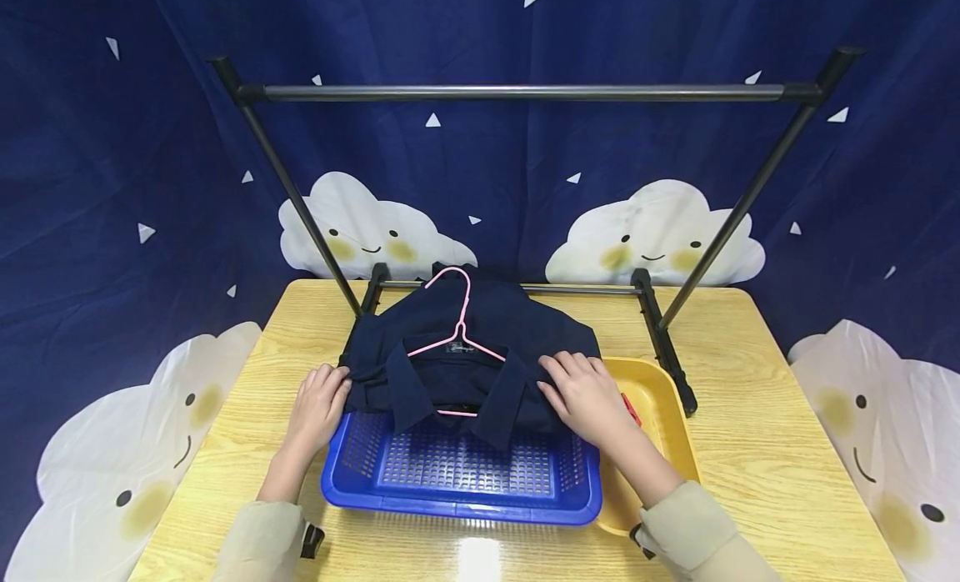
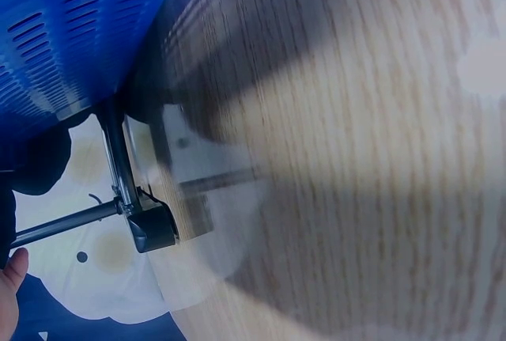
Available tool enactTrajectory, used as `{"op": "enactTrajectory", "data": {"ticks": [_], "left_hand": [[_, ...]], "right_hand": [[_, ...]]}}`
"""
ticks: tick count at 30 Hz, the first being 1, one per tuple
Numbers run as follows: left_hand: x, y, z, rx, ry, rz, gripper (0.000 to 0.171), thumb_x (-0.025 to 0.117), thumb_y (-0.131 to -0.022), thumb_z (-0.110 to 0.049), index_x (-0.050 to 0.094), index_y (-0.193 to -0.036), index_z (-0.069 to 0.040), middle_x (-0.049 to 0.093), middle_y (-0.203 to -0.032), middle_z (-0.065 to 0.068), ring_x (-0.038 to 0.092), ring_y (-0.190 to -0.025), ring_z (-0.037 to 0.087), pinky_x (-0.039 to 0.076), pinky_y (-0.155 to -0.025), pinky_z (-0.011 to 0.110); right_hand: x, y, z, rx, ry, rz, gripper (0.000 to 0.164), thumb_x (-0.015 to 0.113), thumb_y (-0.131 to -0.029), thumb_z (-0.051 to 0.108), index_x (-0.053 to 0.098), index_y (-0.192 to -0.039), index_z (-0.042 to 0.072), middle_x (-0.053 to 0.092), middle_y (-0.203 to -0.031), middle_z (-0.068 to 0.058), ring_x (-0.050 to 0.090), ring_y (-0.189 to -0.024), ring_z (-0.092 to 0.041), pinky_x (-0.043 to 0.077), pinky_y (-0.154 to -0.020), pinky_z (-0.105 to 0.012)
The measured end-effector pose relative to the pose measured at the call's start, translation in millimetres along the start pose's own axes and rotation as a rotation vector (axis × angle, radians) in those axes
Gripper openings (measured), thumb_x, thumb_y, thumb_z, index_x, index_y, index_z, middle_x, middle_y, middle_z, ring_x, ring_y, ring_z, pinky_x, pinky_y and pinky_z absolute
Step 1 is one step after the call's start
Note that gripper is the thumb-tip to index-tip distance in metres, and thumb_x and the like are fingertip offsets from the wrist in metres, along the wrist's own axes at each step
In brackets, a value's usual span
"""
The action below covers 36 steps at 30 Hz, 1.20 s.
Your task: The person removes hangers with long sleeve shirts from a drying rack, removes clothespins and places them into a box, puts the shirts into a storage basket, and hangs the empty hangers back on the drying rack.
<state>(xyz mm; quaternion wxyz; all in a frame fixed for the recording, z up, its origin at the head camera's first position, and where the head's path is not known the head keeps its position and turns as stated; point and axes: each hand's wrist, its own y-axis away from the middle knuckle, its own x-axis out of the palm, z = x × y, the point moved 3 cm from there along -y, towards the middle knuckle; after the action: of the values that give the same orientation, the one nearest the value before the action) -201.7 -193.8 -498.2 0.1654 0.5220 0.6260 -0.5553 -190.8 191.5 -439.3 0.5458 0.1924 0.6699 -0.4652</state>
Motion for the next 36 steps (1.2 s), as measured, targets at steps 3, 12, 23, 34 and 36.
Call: {"op": "enactTrajectory", "data": {"ticks": [3, 12, 23, 34, 36], "left_hand": [[0.2, 0.2, -0.3, 0.003, 0.003, 0.0, 0.019, 0.049, -0.091, -0.014, 0.058, -0.104, -0.004, 0.052, -0.092, 0.01, 0.047, -0.084, 0.03, 0.037, -0.075, 0.045], [0.6, -0.5, -0.3, 0.012, -0.003, -0.001, 0.019, 0.049, -0.09, -0.014, 0.058, -0.104, -0.005, 0.051, -0.092, 0.01, 0.047, -0.084, 0.03, 0.036, -0.075, 0.043], [-7.6, -9.4, -5.5, 0.034, -0.055, 0.102, 0.021, 0.048, -0.092, -0.017, 0.057, -0.106, -0.006, 0.054, -0.097, 0.011, 0.05, -0.09, 0.03, 0.038, -0.076, 0.045], [-28.7, -32.9, -21.5, 0.035, -0.022, 0.354, 0.031, 0.042, -0.096, -0.03, 0.054, -0.119, -0.013, 0.058, -0.113, 0.005, 0.05, -0.109, 0.026, 0.034, -0.092, 0.047], [-30.0, -38.8, -27.5, 0.054, -0.01, 0.393, 0.034, 0.042, -0.096, -0.035, 0.053, -0.122, -0.015, 0.058, -0.115, 0.004, 0.05, -0.11, 0.026, 0.034, -0.092, 0.047]], "right_hand": [[4, -1, 2, -0.039, 0.023, -0.014, 0.031, 0.061, -0.084, 0.025, 0.059, -0.11, 0.007, 0.059, -0.096, -0.007, 0.055, -0.086, -0.026, 0.041, -0.079, -0.042], [13, 0, 6, -0.103, 0.039, -0.075, 0.019, 0.061, -0.082, 0.017, 0.059, -0.098, 0.006, 0.058, -0.082, -0.005, 0.055, -0.075, -0.023, 0.043, -0.073, -0.039], [16, 2, 8, -0.12, 0.026, -0.067, 0.015, 0.052, -0.087, 0.014, 0.053, -0.099, 0.005, 0.057, -0.083, -0.007, 0.056, -0.076, -0.025, 0.042, -0.072, -0.038], [16, 4, 6, -0.135, -0.011, -0.117, 0.018, 0.041, -0.093, 0.018, 0.052, -0.1, 0.006, 0.056, -0.084, -0.007, 0.055, -0.077, -0.025, 0.041, -0.072, -0.038], [15, 3, 6, -0.135, -0.021, -0.129, 0.016, 0.045, -0.091, 0.016, 0.052, -0.1, 0.006, 0.056, -0.084, -0.007, 0.055, -0.077, -0.025, 0.041, -0.072, -0.038]]}}
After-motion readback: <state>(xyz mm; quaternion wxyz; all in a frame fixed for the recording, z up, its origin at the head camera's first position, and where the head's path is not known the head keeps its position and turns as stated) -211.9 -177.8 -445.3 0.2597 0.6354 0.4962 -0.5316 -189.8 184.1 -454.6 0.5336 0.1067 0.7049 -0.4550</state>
